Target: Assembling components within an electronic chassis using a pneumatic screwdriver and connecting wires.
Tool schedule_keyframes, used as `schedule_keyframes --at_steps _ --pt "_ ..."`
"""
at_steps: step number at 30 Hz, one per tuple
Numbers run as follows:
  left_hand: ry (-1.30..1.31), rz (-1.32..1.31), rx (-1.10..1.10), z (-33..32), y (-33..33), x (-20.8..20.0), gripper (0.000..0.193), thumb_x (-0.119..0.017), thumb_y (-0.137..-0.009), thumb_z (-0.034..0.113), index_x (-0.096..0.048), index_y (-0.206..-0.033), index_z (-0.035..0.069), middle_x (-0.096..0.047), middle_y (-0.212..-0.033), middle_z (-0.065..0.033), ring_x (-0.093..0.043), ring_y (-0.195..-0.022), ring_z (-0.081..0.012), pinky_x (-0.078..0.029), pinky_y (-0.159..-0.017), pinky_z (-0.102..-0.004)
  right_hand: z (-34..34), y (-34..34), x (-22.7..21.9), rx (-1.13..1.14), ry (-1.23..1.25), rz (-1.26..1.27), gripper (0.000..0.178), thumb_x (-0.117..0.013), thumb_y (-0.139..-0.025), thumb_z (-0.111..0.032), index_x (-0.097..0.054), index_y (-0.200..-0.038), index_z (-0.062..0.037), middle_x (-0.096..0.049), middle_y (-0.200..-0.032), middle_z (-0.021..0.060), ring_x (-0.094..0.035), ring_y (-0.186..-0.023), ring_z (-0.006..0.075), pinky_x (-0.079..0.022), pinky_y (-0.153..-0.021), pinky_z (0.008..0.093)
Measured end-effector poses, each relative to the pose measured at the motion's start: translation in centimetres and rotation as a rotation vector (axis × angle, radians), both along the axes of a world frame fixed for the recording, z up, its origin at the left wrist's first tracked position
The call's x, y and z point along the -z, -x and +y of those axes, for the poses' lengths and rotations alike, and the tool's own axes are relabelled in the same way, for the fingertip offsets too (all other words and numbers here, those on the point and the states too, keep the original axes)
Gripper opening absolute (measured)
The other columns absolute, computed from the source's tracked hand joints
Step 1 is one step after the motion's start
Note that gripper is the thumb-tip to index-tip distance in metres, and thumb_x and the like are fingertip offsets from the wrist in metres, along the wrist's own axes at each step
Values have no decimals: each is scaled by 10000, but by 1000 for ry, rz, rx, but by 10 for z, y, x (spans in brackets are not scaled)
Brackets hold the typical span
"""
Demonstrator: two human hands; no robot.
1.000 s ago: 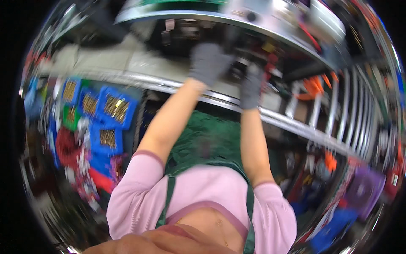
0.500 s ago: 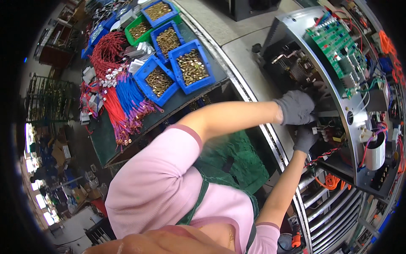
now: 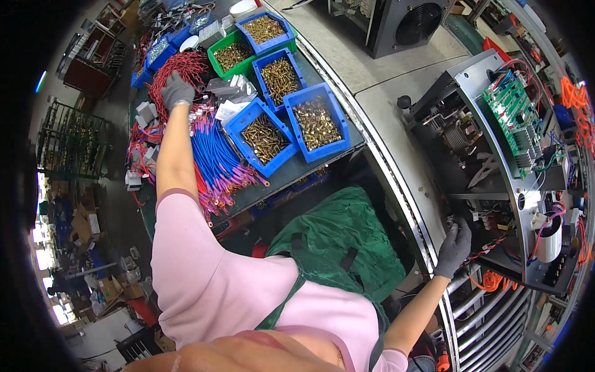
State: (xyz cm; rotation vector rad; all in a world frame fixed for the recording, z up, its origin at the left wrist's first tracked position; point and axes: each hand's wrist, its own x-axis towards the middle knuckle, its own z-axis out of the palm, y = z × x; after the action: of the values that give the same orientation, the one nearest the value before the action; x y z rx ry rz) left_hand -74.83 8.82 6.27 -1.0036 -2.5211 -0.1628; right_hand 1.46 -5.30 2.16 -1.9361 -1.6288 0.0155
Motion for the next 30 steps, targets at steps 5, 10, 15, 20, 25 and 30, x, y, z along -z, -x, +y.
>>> schedule_keyframes --at_steps 5,10,15,20,25,30 --pt "199 -200 -15 17 30 -15 378 -417 -915 322 -579 -1206 144 -622 -1153 -166 -588 -1089 -325 -462 -917 -462 -4 14 -12 -128 102 -33 194 -566 -894 -118 -646 -1048 -30 -662 -1000 139 -638 -934 277 -486 -822 340" --pt "-257 46 279 22 86 -94 245 -466 -912 218 -678 -972 111 -676 -842 -87 -655 -767 -255 -512 -710 -377 8 38 -34 -207 110 -36 211 -590 -873 -105 -656 -1057 -28 -674 -1001 127 -648 -925 222 -486 -835 315" --pt "-842 -388 585 -1 58 -190 257 -535 -894 267 -714 -985 106 -562 -669 -39 -517 -618 -127 -407 -588 -265 18 54 -40 -262 109 46 194 -578 -880 -108 -649 -1049 -44 -665 -950 128 -647 -843 244 -498 -760 317" --pt "-1027 -854 773 -21 -10 -234 323 -552 -900 253 -652 -1118 36 -578 -742 -6 -534 -697 -103 -423 -640 -240 17 69 -47 -282 245 166 193 -591 -867 -105 -652 -1030 -20 -664 -884 119 -635 -787 197 -488 -731 295" --pt "-462 -1413 1148 -53 -86 -261 365 -555 -906 222 -585 -1195 0 -650 -1073 -96 -611 -1010 -152 -486 -851 -255 42 123 -91 -520 324 430 367 -696 -776 -139 -630 -1110 0 -660 -1039 106 -621 -953 164 -481 -854 298" --pt "-381 -1497 1428 -80 -236 -216 305 -517 -931 176 -585 -1089 -77 -636 -897 -102 -503 -581 -39 -384 -504 -155 81 207 -125 -796 -243 224 1062 -867 -563 -342 -325 -1404 14 -383 -1411 238 -387 -1310 342 -301 -1101 395"
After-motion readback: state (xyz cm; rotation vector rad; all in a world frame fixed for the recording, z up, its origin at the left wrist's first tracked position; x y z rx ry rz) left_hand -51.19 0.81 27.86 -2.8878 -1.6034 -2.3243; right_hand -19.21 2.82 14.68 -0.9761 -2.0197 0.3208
